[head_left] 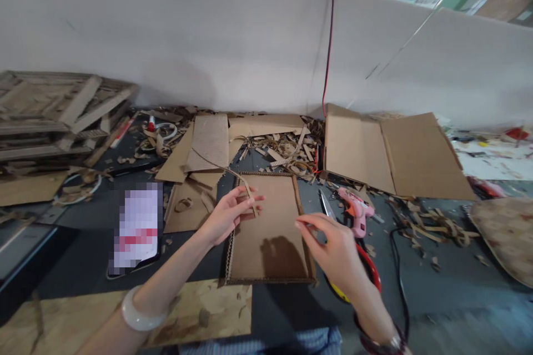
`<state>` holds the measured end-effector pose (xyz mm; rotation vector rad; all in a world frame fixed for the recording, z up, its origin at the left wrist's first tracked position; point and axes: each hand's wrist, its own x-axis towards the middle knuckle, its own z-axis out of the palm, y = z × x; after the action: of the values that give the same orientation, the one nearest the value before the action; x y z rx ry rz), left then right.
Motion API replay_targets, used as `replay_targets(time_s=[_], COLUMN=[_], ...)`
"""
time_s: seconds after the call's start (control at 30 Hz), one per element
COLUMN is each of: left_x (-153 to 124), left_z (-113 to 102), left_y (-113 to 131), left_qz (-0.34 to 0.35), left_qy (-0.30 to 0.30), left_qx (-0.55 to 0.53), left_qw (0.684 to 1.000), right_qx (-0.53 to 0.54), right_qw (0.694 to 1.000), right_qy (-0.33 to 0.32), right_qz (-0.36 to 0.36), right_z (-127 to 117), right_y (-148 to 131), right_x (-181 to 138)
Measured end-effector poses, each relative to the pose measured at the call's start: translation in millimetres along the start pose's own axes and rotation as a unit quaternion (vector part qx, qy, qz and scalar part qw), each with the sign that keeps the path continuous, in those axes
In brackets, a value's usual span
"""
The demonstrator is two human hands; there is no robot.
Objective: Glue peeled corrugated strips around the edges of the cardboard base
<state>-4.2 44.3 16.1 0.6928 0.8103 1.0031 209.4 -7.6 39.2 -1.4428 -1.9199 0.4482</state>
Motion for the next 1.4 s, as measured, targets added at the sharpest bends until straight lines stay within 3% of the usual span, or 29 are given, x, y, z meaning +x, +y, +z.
replay_targets(time_s=[0.1, 0.23, 0.37, 0.87, 1.4], left_x=[-1.6, 0.0, 2.2, 3.7, 3.7], left_z=[0.3, -4.1, -8.4, -4.8, -3.6], left_y=[-6.8, -10.9, -11.1, -13.1, -13.0], left_qz=[0.013, 0.038, 0.051, 0.033, 0.043], left_qy=[0.021, 0.057, 0.088, 0.108, 0.109], left_qx=[0.027, 0.053, 0.067, 0.078, 0.081], left_qw=[0.999, 0.996, 0.993, 0.991, 0.99], right_qx=[0.108, 0.156, 0.188, 0.232, 0.222], right_qw=[0.991, 0.981, 0.976, 0.968, 0.97], right_qy=[-0.051, -0.08, -0.082, -0.08, -0.069], right_qz=[-0.057, -0.079, -0.08, -0.048, -0.066], right_z=[25.8, 52.1, 62.9, 63.0, 66.5], right_y=[-13.9, -15.5, -9.8, -4.7, -4.3], right_x=[21.8, 33.0, 33.0, 27.3, 25.5])
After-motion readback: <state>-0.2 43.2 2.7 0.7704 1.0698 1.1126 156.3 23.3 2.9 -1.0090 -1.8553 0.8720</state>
